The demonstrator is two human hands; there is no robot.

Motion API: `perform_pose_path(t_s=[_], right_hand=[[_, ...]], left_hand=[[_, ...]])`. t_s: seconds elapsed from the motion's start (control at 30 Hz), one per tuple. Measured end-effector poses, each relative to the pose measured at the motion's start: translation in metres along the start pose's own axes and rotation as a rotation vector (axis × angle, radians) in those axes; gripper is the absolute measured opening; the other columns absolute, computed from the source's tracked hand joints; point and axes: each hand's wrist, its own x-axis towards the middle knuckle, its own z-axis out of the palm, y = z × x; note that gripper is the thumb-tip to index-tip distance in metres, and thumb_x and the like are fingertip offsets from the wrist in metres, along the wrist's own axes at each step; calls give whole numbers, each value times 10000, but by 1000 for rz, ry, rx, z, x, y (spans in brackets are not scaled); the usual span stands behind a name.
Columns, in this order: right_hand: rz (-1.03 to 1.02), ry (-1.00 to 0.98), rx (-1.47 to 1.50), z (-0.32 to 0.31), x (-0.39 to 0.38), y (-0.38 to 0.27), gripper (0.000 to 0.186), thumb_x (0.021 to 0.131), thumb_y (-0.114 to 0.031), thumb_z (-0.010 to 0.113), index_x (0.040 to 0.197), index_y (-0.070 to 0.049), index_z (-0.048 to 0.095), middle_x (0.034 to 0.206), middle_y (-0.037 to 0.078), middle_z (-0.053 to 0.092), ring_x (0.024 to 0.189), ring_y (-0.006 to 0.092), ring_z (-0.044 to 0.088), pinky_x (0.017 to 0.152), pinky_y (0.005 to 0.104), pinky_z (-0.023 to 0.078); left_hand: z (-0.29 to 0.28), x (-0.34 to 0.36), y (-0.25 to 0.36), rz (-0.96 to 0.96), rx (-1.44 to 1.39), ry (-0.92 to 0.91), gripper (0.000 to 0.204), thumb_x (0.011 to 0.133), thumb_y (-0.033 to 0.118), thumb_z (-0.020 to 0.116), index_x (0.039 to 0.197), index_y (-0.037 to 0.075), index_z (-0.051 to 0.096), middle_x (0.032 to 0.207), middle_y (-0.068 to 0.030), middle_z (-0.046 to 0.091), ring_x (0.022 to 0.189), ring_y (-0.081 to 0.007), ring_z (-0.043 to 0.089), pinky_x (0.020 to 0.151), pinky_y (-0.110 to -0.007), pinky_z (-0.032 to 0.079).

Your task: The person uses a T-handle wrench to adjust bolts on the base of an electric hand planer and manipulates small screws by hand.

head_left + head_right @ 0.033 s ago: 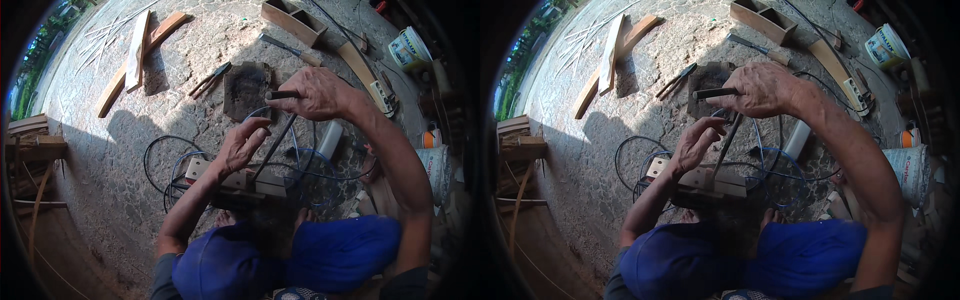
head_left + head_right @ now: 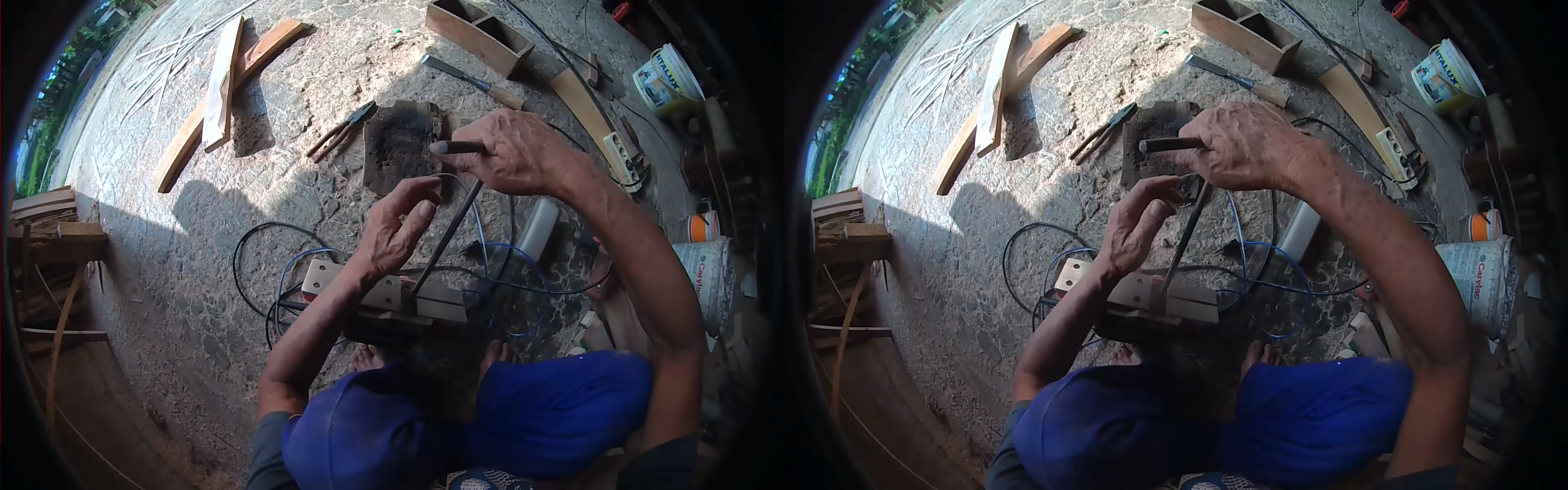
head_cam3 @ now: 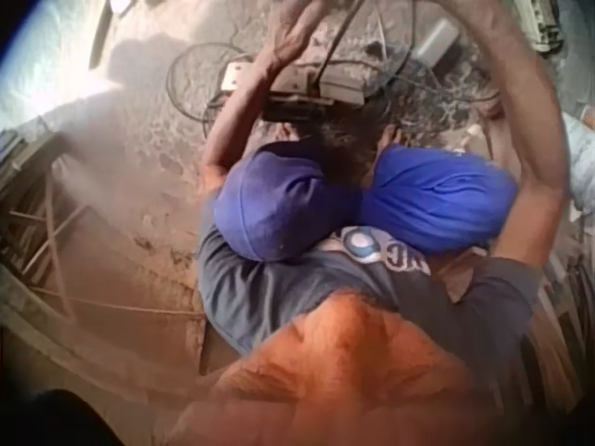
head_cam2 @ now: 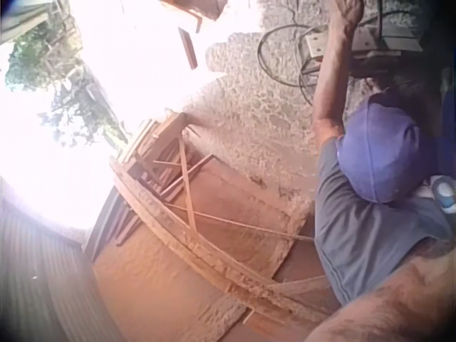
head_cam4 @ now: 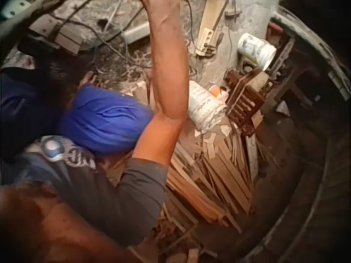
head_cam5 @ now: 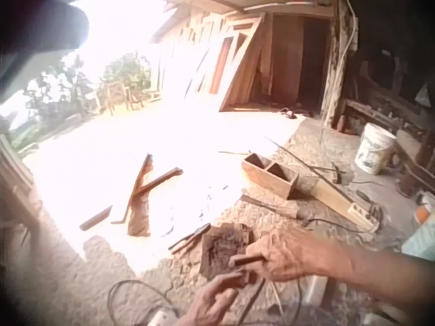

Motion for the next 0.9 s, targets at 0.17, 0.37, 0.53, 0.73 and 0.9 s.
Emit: perform_pose_path(t_s=[0.17, 0.37, 0.53, 0.73, 0.9], right_hand=[[280, 59, 436, 16, 16, -15, 295, 1012, -314, 552, 1072, -58, 684, 992, 124, 695, 988, 273, 690, 880, 420, 560], [285, 432, 840, 62, 3, -3, 324, 1014, -353, 630, 918, -46, 667, 884, 89, 620, 831, 176, 618, 753, 365, 507], [176, 603, 674, 66, 24, -20, 347, 972, -359, 705, 798, -68, 635, 768, 52, 561, 772, 230, 555, 793, 378, 461], [55, 630, 719, 60, 36, -34, 389, 1003, -260, 686, 728, -67, 489, 736, 7, 420, 770, 160, 419, 755, 321, 380], [39, 530, 869, 61, 37, -33, 370, 984, -327, 704, 743, -83, 568, 751, 18, 511, 772, 160, 476, 766, 352, 418]], left_hand=[[6, 49, -11, -348, -833, 165, 714, 1035, 572, 506, 1392, -45, 473, 1166, -134, 675, 1040, -219, 659, 908, -363, 538], [8, 90, 16, -333, -1313, -22, 723, 1004, 631, 517, 1333, -12, 495, 1202, -131, 659, 1057, -251, 658, 964, -415, 513], [30, 99, 27, -320, -980, 64, 605, 1067, 586, 394, 1214, 37, 601, 1216, -86, 630, 1138, -216, 601, 1052, -393, 450], [22, 108, 14, -212, -1428, -53, 426, 1060, 437, 525, 1141, 29, 620, 1060, -92, 653, 1015, -192, 653, 963, -343, 539], [14, 108, 4, -30, -1355, -72, 286, 1023, 303, 592, 1084, 24, 614, 1045, -88, 649, 957, -173, 658, 902, -311, 558]])
